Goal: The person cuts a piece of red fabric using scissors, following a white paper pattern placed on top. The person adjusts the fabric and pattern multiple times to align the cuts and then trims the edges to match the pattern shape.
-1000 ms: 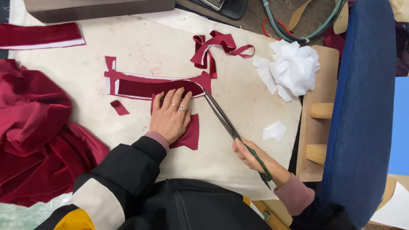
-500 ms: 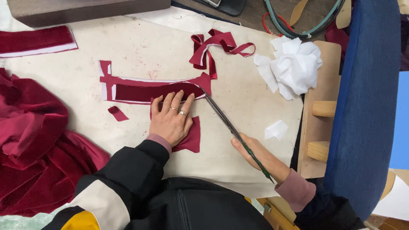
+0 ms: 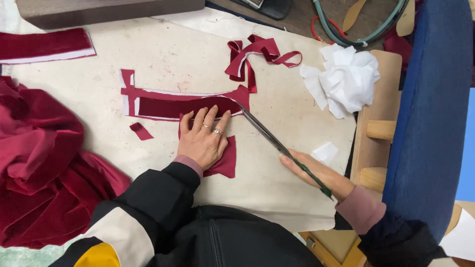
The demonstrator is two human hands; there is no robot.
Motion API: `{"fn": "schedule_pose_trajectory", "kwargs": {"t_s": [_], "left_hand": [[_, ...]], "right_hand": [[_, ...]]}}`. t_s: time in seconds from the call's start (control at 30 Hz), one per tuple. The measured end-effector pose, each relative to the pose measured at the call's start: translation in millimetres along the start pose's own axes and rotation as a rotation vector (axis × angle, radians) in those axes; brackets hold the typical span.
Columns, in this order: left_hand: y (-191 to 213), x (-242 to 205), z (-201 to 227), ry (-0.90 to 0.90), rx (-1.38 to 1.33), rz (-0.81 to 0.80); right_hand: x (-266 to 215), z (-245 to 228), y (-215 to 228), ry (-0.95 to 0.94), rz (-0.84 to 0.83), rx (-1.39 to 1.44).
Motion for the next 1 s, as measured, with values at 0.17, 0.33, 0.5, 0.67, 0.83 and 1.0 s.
{"fn": "schedule_pose_trajectory", "kwargs": {"t_s": [0.17,0.33,0.5,0.67,0.83,1.0], "left_hand": [[1,0,-1,-0.003,0.0,-0.012],[-2,-1,0,0.001,0.001,-0.036],[0,-1,0,0.0,-0.007,-0.022],[2,0,0,-0.008,-0.021,-0.013],[3,-2,1,-0.005,-0.004,-0.009],[7,0,1,-0.01,-0.026,0.002]], "right_hand": [[-4,-29,18,-0.035,0.034,-0.065],[-2,-33,26,-0.061,0.043,-0.089],[3,-28,33,-0.051,0.044,-0.049],[9,-34,54,-0.038,-0.048,-0.189],[27,-38,65,-0.019,-0.036,-0.319],[30,-50,78,-0.071,0.031,-0.457]]}}
Point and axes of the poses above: each hand's wrist, its own x-axis towards the middle knuckle, its own y-axis out of the back of the hand, z = x × y, the point moved 8 cm from there along x, towards the middle knuckle, and after that the axes turned 14 degrees about -y, right-handed, at the moved point
